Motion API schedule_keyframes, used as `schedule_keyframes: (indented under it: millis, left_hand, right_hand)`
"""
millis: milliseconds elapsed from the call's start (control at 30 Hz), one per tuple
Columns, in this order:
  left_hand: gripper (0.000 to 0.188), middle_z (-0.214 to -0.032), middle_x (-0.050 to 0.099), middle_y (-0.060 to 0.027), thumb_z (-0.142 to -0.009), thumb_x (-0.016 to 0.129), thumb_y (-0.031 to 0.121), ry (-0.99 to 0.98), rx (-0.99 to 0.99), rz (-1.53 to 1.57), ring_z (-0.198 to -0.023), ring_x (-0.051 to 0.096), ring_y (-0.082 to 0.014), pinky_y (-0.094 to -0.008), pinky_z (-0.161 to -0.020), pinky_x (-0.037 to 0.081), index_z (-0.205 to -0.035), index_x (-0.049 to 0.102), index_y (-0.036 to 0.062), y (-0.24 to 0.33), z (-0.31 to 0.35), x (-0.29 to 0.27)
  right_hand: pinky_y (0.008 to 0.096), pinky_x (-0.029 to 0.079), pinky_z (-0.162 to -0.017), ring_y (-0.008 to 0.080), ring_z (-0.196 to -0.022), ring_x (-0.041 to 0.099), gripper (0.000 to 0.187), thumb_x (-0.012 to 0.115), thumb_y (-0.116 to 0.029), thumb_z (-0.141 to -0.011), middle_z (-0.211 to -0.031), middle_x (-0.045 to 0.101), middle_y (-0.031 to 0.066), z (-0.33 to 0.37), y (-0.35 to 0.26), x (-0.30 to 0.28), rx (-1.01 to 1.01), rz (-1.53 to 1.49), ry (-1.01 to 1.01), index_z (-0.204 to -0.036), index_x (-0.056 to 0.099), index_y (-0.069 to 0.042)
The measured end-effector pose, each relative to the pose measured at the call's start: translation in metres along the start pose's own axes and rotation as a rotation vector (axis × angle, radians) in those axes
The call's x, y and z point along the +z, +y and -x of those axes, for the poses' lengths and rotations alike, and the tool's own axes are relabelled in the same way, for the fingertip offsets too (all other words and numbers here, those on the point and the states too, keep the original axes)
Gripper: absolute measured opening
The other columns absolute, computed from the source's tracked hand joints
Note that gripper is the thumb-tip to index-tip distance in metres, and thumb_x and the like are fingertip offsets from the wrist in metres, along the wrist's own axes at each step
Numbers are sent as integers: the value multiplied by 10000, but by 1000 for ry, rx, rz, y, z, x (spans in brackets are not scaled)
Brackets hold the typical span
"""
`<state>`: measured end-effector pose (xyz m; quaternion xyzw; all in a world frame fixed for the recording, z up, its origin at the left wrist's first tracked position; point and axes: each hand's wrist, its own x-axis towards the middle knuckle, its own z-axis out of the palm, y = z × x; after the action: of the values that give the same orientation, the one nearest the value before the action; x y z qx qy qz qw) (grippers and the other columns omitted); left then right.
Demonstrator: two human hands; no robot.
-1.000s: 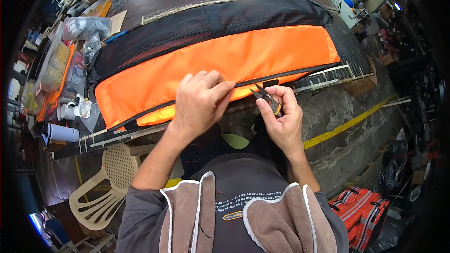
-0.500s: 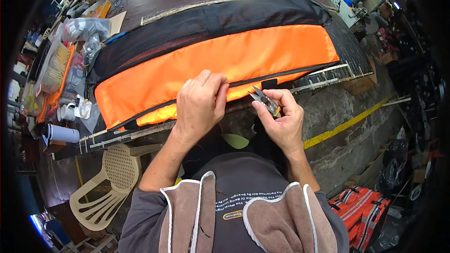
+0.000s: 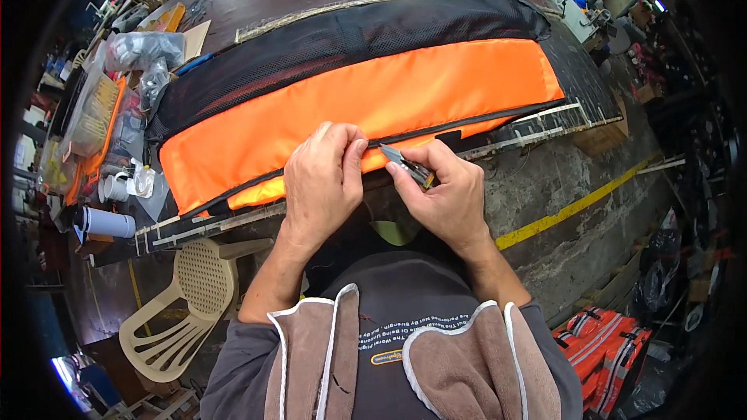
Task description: Trimming excess threads and tidying the mesh of an orange and black manufactured bag using a small cutter.
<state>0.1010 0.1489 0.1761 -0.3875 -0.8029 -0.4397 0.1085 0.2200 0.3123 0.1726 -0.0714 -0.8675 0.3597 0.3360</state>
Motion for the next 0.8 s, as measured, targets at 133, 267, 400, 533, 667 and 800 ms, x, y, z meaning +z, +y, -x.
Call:
schedule_keyframes:
  millis: [133, 267, 400, 533, 667, 800]
  left_hand:
    - [96, -917, 692, -166, -1056, 713, 59, 14, -72, 172, -822, 701, -376, -441, -730, 543, -1040, 666, -24, 0, 1, -7]
    - [101, -874, 649, -143, -1086, 692, 56, 49, -89, 251, -758, 638, -277, -390, -716, 515, -1055, 673, -38, -5, 1, -15]
    - [115, -862, 626, -129, -1085, 698, 61, 28, -131, 250, -738, 595, -244, -376, -706, 498, -1038, 668, -40, -4, 0, -20]
    - [122, -849, 606, -113, -1079, 708, 64, 8, -121, 273, -712, 551, -210, -359, -689, 478, -1032, 666, -41, -7, 3, -21]
    - [118, -848, 606, -103, -1073, 712, 59, -18, -144, 300, -706, 534, -190, -348, -684, 473, -1029, 669, -42, -4, 4, -22]
    - [117, -853, 610, -101, -1075, 709, 56, -18, -124, 319, -709, 530, -181, -342, -688, 473, -1027, 668, -43, -7, 5, -21]
  right_hand:
    - [321, 575, -624, 188, -696, 784, 182, 920, -103, -916, -865, 818, 113, 0, 2, 3, 32, 62, -24, -1026, 798, -26]
    - [326, 582, -632, 208, -709, 797, 176, 917, -103, -916, -868, 821, 117, -1, -3, 3, 40, 17, -37, -1020, 796, -29]
    - [339, 589, -638, 239, -721, 809, 176, 914, -114, -916, -871, 824, 125, -2, -9, 8, 23, -21, -37, -1014, 794, -31]
    - [348, 583, -626, 252, -709, 803, 183, 911, -156, -922, -859, 819, 112, -6, -11, 13, 9, 32, -65, -1017, 797, -48]
    - [366, 572, -605, 269, -681, 784, 185, 904, -185, -926, -841, 807, 98, -8, -13, 17, 10, 45, -81, -1003, 790, -61]
    - [383, 560, -589, 282, -665, 764, 186, 900, -195, -928, -833, 790, 89, -8, -13, 21, -37, 83, -53, -983, 776, -66]
